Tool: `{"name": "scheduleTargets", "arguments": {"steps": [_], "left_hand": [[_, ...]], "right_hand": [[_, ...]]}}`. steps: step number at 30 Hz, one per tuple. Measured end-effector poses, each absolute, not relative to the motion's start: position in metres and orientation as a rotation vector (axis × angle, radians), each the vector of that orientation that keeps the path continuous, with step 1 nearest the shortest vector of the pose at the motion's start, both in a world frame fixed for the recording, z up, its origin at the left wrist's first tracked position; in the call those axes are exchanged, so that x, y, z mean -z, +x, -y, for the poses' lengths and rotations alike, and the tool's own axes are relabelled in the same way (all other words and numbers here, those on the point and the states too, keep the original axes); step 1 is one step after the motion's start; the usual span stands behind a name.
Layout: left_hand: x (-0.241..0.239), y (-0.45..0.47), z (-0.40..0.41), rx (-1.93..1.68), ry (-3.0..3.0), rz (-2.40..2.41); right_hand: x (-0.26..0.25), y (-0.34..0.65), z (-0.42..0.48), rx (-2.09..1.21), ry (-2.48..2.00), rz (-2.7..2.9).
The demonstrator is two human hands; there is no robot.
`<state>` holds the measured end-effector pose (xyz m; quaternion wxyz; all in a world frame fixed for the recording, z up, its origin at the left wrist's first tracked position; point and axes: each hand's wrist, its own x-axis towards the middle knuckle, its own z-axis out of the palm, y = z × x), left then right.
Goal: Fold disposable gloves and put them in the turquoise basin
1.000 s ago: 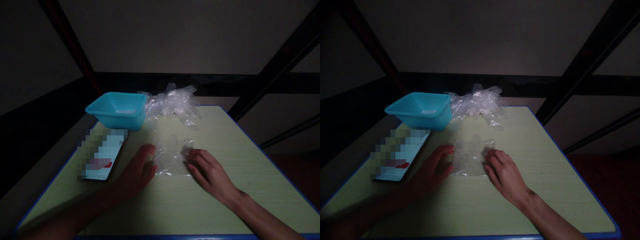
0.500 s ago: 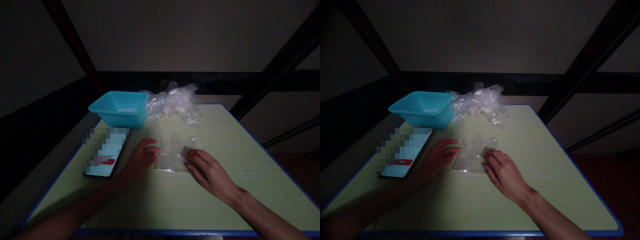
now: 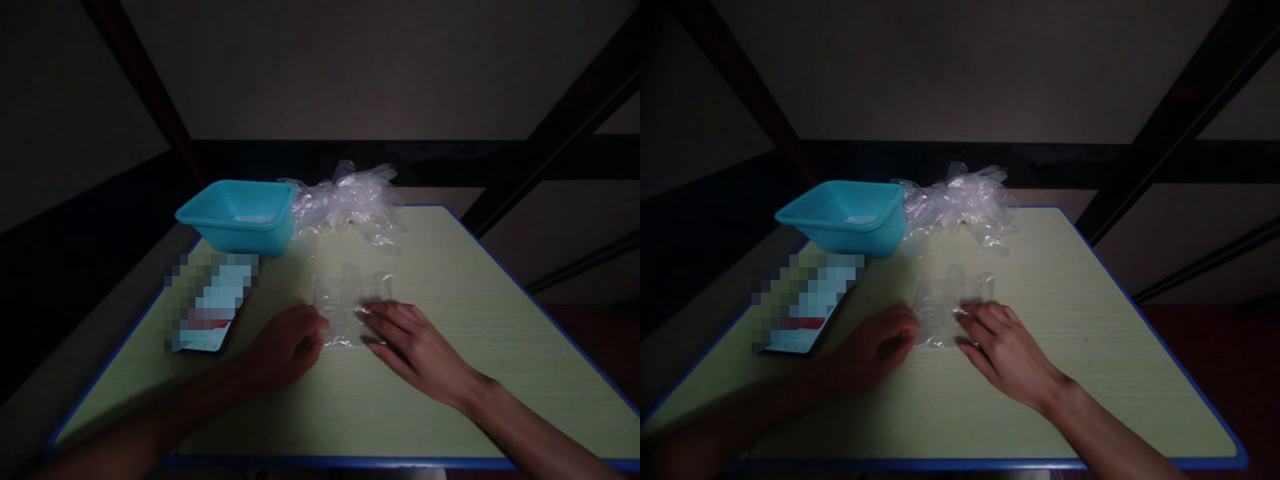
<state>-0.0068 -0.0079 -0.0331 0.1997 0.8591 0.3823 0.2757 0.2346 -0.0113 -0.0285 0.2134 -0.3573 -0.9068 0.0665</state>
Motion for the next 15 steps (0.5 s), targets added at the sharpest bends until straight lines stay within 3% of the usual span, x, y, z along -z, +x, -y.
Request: {"name": "scheduleTargets", "arguments": {"steps": [10, 15], "left_hand": [[0.0277, -0.0052, 0.0105, -0.72, 2.639, -0.901], [0.0325, 0.0004, 0.0112, -0.431, 2.706, -0.848]], "right_hand": [[0.0275, 0.234, 0.0118, -0.132, -0.977, 2.623], [0.0342, 0.2363, 0.0121, -0.117, -0.944, 2.753]]}}
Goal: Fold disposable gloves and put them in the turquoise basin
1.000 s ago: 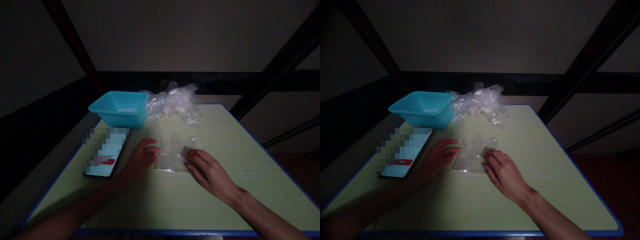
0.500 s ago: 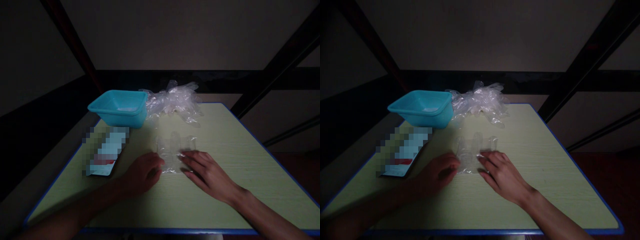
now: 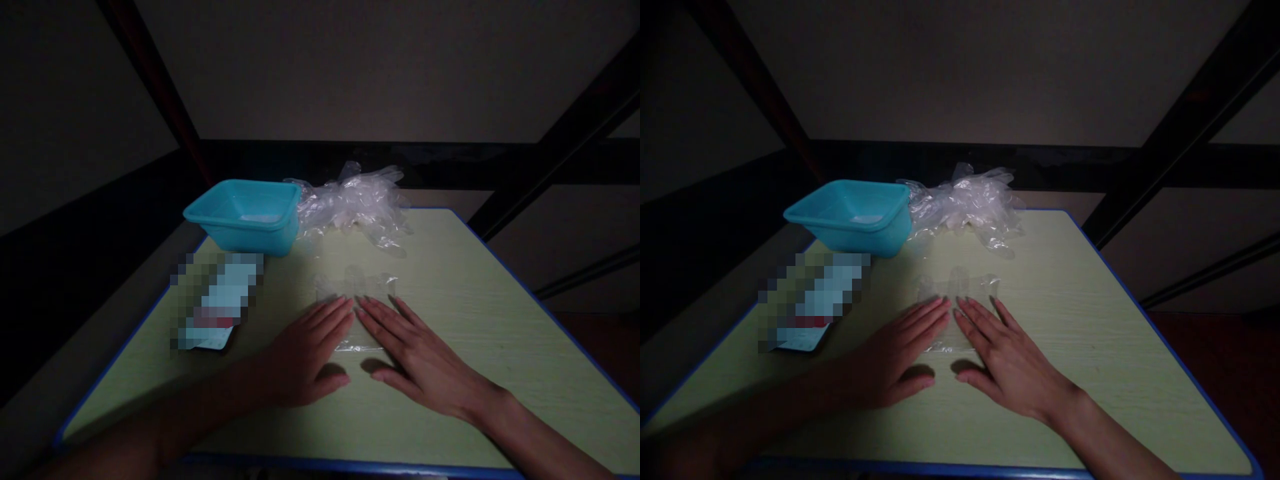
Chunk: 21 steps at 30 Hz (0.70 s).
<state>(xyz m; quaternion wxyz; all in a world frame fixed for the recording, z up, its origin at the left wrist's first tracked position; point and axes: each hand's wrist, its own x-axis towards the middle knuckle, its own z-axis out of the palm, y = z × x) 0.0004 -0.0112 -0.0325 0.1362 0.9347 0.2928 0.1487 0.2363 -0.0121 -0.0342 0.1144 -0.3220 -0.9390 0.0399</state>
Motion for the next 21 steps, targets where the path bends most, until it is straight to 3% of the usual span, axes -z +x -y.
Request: {"name": "scheduleTargets", "arguments": {"steps": [6, 16, 21], "left_hand": [[0.033, 0.003, 0.011, -0.232, 2.705, -0.852], [0.036, -0.003, 0.012, -0.267, 2.721, -0.853], [0.029, -0.003, 0.012, -0.269, 2.728, -0.867]], "right_hand": [[0.038, 0.239, 0.014, -0.11, -0.941, 2.801], [0.043, 0.245, 0.018, -0.002, -1.036, 2.777], [0.035, 0.248, 0.015, -0.176, -1.048, 2.702]]}}
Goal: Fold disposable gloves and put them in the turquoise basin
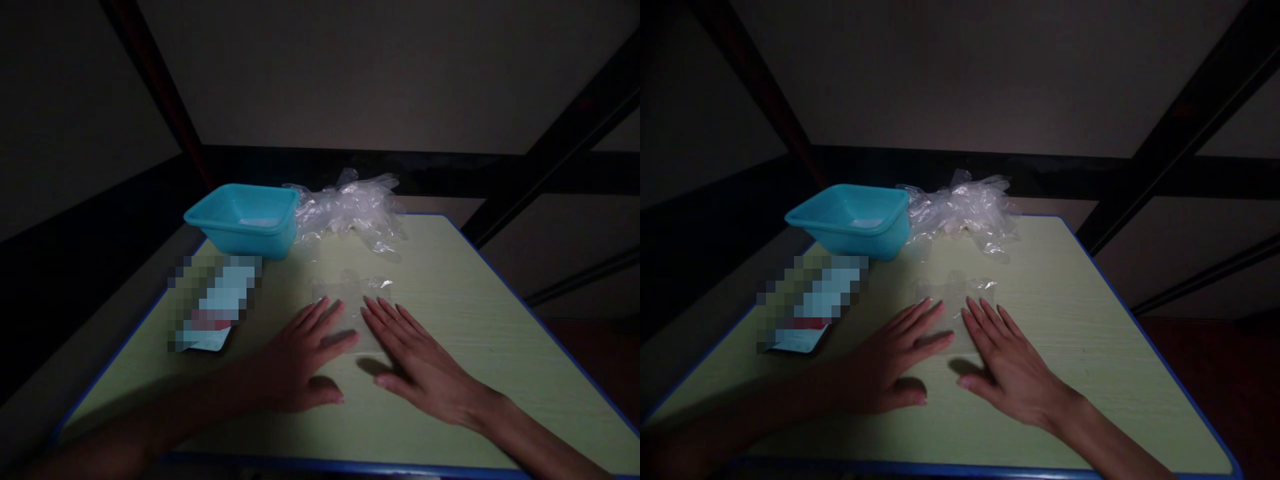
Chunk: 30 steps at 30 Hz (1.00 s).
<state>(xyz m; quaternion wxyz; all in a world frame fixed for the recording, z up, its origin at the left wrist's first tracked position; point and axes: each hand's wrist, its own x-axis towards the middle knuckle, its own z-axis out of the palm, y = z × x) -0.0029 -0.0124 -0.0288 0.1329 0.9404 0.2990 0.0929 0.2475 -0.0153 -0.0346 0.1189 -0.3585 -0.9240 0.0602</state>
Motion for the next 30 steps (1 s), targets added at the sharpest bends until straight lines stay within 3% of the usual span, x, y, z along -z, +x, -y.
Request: {"name": "scheduleTargets", "arguments": {"steps": [3, 13, 30], "left_hand": [[0.024, 0.007, 0.006, -0.349, 2.747, -0.984], [0.045, 0.047, -0.019, -0.314, 2.739, -1.472], [0.048, 0.045, -0.014, -0.294, 2.741, -1.597]], "right_hand": [[0.024, 0.239, 0.003, -0.27, -1.119, 2.58], [0.042, 0.203, -0.034, -0.12, -1.247, 2.613], [0.037, 0.201, -0.028, 0.047, -1.521, 2.722]]}}
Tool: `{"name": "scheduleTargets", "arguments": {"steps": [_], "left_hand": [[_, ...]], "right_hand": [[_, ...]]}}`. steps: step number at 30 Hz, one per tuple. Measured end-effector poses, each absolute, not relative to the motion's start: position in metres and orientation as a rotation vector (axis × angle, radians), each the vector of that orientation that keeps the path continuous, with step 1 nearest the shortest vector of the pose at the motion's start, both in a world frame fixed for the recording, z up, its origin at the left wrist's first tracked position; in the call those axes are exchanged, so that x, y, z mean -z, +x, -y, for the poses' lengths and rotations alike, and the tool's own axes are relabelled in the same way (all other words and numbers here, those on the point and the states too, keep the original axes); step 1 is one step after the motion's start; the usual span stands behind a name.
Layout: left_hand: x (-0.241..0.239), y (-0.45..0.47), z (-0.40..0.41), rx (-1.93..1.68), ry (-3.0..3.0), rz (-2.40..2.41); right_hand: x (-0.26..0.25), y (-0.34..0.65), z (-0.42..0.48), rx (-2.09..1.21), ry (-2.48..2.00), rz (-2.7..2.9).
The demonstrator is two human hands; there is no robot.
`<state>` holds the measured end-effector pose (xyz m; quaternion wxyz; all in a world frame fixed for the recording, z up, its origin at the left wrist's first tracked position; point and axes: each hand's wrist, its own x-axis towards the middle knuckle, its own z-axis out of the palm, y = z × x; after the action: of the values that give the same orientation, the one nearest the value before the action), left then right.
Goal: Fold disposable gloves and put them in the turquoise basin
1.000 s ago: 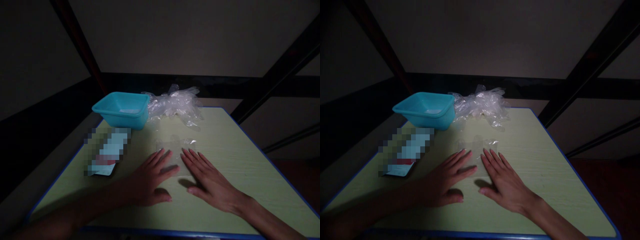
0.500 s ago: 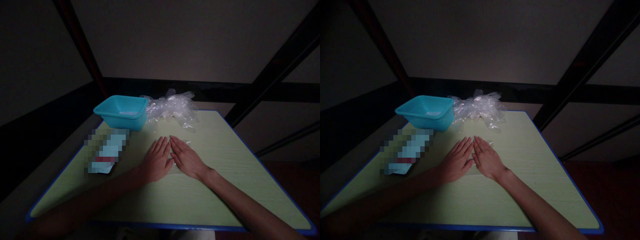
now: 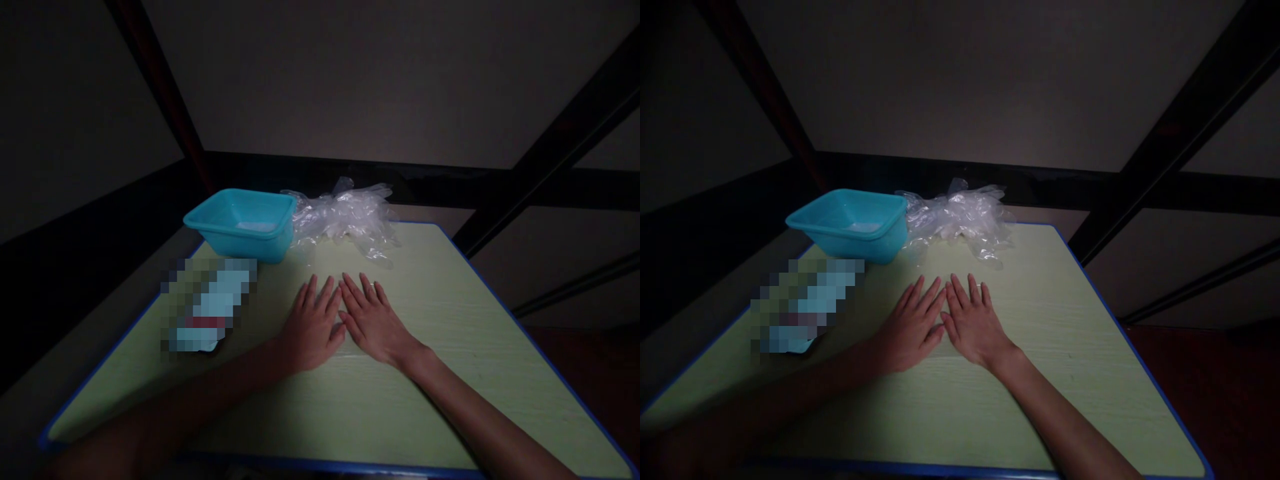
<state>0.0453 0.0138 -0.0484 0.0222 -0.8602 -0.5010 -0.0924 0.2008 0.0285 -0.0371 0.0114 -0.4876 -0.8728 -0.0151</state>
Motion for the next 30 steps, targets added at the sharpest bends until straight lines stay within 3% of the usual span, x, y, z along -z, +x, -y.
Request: {"name": "scheduleTargets", "arguments": {"steps": [15, 24, 30], "left_hand": [[0.049, 0.046, -0.013, 0.378, -2.674, 1.57], [0.021, 0.02, -0.015, 0.885, -2.935, 1.229], [0.011, 0.003, 0.006, 0.608, -3.041, 0.993]], "right_hand": [[0.041, 0.209, -0.033, -0.175, -1.384, 2.551], [0.003, 0.247, -0.031, -0.327, -0.832, 2.565], [-0.008, 0.254, -0.001, -0.204, -0.816, 2.899]]}}
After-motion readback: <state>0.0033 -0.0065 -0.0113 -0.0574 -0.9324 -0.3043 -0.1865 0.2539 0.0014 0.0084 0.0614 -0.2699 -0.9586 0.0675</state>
